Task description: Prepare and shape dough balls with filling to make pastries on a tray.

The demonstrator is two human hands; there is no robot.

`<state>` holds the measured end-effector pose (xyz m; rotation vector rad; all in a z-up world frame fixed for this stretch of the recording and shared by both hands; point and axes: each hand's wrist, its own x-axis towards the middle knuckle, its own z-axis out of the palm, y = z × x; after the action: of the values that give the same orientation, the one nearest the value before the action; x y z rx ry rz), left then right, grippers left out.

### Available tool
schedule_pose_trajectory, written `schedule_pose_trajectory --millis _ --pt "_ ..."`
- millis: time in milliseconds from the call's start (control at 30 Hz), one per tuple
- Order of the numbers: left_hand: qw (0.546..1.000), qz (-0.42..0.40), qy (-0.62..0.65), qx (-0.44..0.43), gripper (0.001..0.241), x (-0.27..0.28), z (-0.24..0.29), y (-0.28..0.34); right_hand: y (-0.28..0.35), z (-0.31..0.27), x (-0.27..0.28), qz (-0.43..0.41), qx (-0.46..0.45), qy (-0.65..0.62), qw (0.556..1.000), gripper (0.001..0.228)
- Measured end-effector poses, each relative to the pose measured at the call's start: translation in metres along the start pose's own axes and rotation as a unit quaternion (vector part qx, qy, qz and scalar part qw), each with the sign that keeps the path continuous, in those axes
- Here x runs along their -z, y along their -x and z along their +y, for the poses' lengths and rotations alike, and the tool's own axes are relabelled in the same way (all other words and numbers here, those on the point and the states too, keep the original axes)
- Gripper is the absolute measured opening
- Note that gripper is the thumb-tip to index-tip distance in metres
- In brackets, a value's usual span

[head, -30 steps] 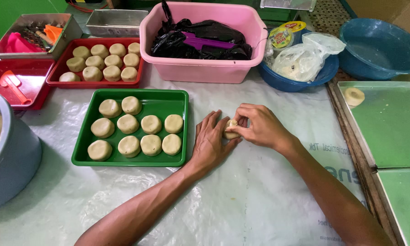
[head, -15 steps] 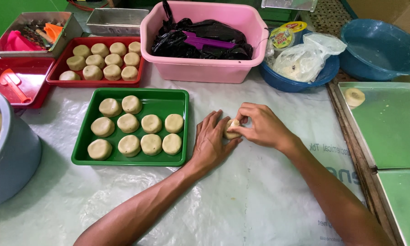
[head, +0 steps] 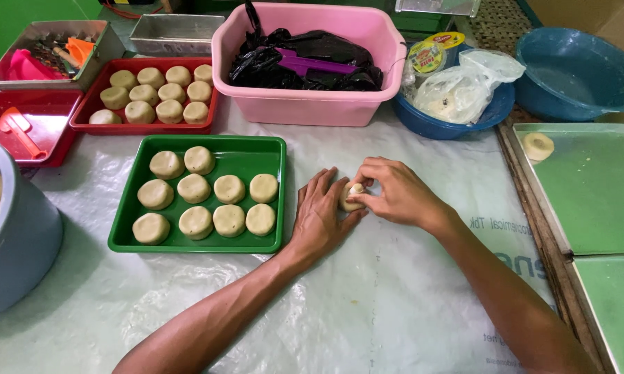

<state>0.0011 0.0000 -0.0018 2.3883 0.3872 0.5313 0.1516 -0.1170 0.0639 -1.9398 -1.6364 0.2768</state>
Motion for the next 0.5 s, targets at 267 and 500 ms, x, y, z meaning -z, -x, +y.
schedule_pose_trajectory --millis 267,500 --pt "1.000 0.011 -0.005 -0.010 0.068 -0.003 -0.003 -0.001 -0.002 0.004 -0.011 0.040 0.002 0.034 0.999 0.023" --pt "1.000 0.005 0.005 -0.004 0.068 0.003 0.003 0.000 -0.003 -0.010 -0.002 -0.004 0.016 0.010 1.000 0.016"
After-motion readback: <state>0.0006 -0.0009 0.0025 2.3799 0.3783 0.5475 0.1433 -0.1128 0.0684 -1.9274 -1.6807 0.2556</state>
